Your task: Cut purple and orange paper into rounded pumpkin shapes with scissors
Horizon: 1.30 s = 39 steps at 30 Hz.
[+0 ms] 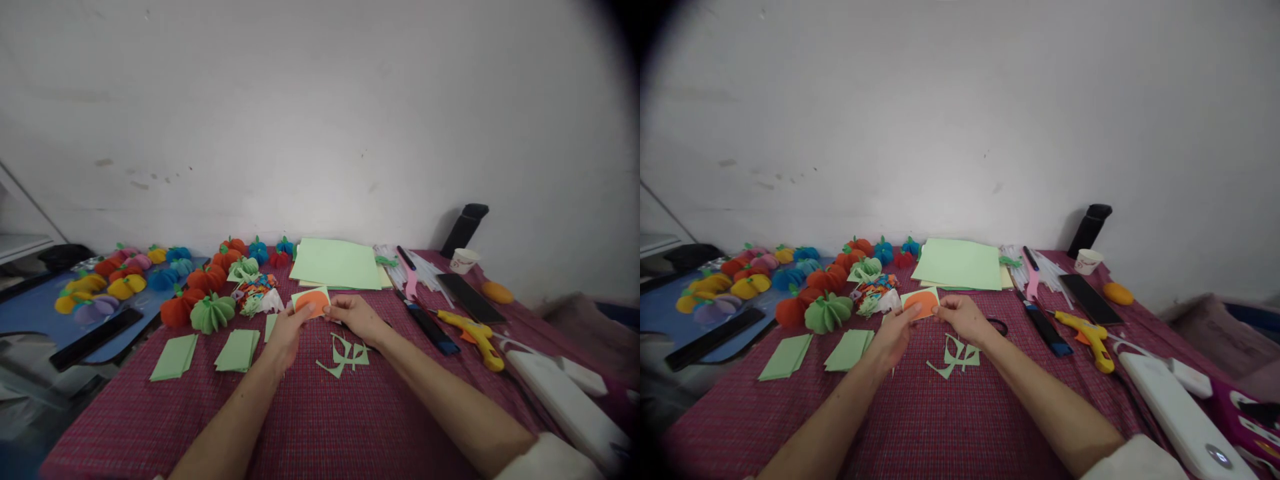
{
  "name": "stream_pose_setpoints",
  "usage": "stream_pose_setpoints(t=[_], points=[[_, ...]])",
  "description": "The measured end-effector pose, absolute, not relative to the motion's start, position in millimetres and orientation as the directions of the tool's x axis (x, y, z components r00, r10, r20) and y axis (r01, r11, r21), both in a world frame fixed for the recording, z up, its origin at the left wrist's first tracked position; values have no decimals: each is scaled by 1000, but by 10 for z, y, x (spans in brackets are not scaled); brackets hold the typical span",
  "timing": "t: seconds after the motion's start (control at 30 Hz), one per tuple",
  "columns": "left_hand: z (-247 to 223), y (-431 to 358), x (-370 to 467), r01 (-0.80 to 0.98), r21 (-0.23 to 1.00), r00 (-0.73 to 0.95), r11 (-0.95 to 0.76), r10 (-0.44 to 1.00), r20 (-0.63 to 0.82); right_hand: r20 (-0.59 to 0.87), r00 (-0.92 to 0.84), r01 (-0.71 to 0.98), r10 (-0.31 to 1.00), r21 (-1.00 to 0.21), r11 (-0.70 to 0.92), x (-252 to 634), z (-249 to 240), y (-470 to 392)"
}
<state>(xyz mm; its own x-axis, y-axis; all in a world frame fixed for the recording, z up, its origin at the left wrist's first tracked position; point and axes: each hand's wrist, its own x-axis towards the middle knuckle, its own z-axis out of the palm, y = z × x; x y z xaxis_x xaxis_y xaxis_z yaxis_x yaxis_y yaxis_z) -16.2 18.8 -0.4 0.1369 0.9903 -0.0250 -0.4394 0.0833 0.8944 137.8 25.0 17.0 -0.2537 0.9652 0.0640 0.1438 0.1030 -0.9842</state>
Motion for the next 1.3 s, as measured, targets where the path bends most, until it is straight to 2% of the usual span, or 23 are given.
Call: stream_pose_setpoints(t=[0.17,0.4,0.57,0.8,0.87,0.97,1.07,1.2,1.3], points=[[-51,203,-160,-398,917,86,22,996,13,115,-304,213,946,-959,185,1366,125,246],[-65,211,-171,-357,933,102,36,995,0,68,-328,247,942,-957,155,1357,146,215],[-90,214,-160,-333,943,73,14,997,11,87,-338,276,937,-943,187,1344,139,207],[-146,281,-191,-420,907,-33,-7,999,-8,41,-437,378,899,-898,225,1489,197,276],[-147,309,-214,-449,893,-80,-19,997,-19,43,-411,525,911,-805,275,1612,228,310],[-120,327,-238,-450,892,-136,-35,990,-30,3,-394,794,919,-503,342,1855,213,305],[-74,314,-241,-438,898,-159,-48,987,-25,-79,-371,896,925,-294,333,2109,91,206],[-41,286,-225,-457,888,-133,-55,991,-7,-45,-354,921,934,-192,340,2314,-112,56],[-51,283,-219,-544,837,-83,-52,997,7,-24,-327,926,945,-208,316,2318,-148,-1]])
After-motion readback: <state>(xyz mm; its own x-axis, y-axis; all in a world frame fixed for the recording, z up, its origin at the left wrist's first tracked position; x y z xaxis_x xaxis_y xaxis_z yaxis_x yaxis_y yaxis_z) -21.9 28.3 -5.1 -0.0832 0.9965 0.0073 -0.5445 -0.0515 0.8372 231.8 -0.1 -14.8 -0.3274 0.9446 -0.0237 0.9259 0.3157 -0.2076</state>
